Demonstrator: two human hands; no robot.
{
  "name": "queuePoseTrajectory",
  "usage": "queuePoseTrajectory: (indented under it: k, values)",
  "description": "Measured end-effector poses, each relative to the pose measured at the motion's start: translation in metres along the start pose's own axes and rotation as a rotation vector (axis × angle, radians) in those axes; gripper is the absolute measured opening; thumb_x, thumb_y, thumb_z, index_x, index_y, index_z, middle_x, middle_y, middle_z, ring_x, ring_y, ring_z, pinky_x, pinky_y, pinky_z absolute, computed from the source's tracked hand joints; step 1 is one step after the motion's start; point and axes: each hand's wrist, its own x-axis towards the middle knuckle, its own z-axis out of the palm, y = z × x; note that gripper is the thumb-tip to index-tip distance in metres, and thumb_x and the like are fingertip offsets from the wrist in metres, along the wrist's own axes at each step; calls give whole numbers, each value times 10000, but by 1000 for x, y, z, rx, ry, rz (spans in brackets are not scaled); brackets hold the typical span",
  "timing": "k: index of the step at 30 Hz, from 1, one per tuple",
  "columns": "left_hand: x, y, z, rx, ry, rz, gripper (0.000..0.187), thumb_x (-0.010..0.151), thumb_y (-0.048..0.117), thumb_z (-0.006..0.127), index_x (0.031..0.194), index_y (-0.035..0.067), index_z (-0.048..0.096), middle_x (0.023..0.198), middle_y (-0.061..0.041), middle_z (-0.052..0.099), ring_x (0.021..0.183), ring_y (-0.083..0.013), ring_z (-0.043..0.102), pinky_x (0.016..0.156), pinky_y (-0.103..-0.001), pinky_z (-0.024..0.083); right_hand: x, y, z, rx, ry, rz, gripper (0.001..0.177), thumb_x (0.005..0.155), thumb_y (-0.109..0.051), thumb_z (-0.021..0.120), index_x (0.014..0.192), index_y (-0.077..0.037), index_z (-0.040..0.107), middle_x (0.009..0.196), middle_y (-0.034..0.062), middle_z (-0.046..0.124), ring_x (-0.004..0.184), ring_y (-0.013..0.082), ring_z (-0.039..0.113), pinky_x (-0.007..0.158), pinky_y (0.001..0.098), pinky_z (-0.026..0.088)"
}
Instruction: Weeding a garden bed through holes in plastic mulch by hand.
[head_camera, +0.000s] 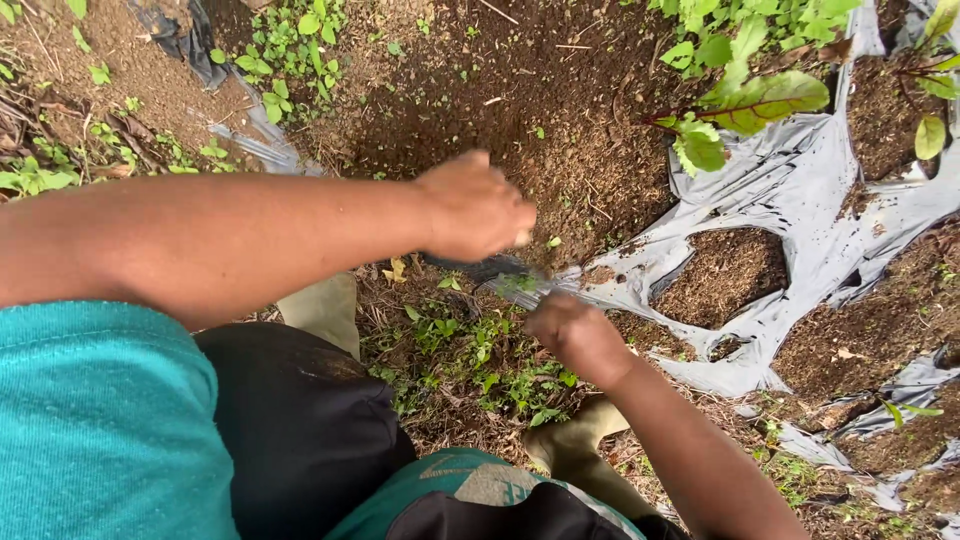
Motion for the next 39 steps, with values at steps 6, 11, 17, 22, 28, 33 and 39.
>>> queuePoseTrajectory:
  k: [6, 11, 17, 22, 28, 33, 39]
  values:
    - [-4, 25, -14, -34, -341, 117, 734, 930, 726, 538, 1260, 75, 611, 996, -110, 684, 1046, -267, 674, 1163, -553, 352, 17, 53, 2, -75, 481, 107, 393, 859, -299, 844, 1203, -139, 742, 991, 70, 680, 953, 278, 729, 767, 404, 622]
    - [24, 5, -35, -33, -101, -35, 589, 986, 630, 548, 1230, 100, 626, 979, -109, 671, 1015, -270, 672, 1038, -496, 470, 42, 57, 26, -94, 566, -4, 95, 923, -226, 763, 947, -135, 756, 891, 41, 706, 872, 224, 728, 779, 329, 614]
    - [55, -20, -95, 11, 144, -218, 454, 1016, 460, 611, 1334, 137, 611, 1107, -87, 659, 1109, -241, 627, 992, -415, 454, -2, -19, -72, 171, -327, 201, 190, 947, -190, 732, 1098, -76, 726, 1081, 179, 728, 1008, 327, 728, 919, 451, 601]
    - [125, -13, -96, 58, 246, -139, 571, 964, 470, 680, 1407, 123, 586, 1154, -79, 646, 1136, -234, 602, 975, -406, 444, -5, 72, -113, 318, 328, 540, 349, 865, -95, 794, 1199, -37, 712, 1164, 227, 687, 837, 318, 746, 722, 405, 621]
    - [171, 0, -79, -24, 272, -45, 498, 949, 301, 700, 1399, 113, 601, 1062, -32, 630, 1046, -210, 580, 956, -394, 396, 33, 140, -158, 476, 971, 389, 425, 908, 184, 637, 1304, 45, 576, 1472, 280, 295, 1311, 560, 494, 1052, 597, 494]
    - [172, -20, -61, -15, 153, 121, 390, 953, 160, 645, 1341, 129, 639, 1066, -68, 656, 1083, -255, 595, 1022, -418, 377, 94, 222, -140, -315, 717, 554, 608, 761, -337, 919, 1313, -194, 709, 1200, 35, 614, 1123, 277, 616, 920, 495, 539]
    - [189, -45, -31, 36, 308, 227, 318, 977, 239, 597, 1279, 150, 637, 971, -34, 592, 1012, -218, 603, 1026, -434, 372, 104, 262, -101, -790, 792, 439, 47, 879, -368, 775, 865, -385, 733, 823, -98, 600, 898, 143, 593, 784, 308, 417]
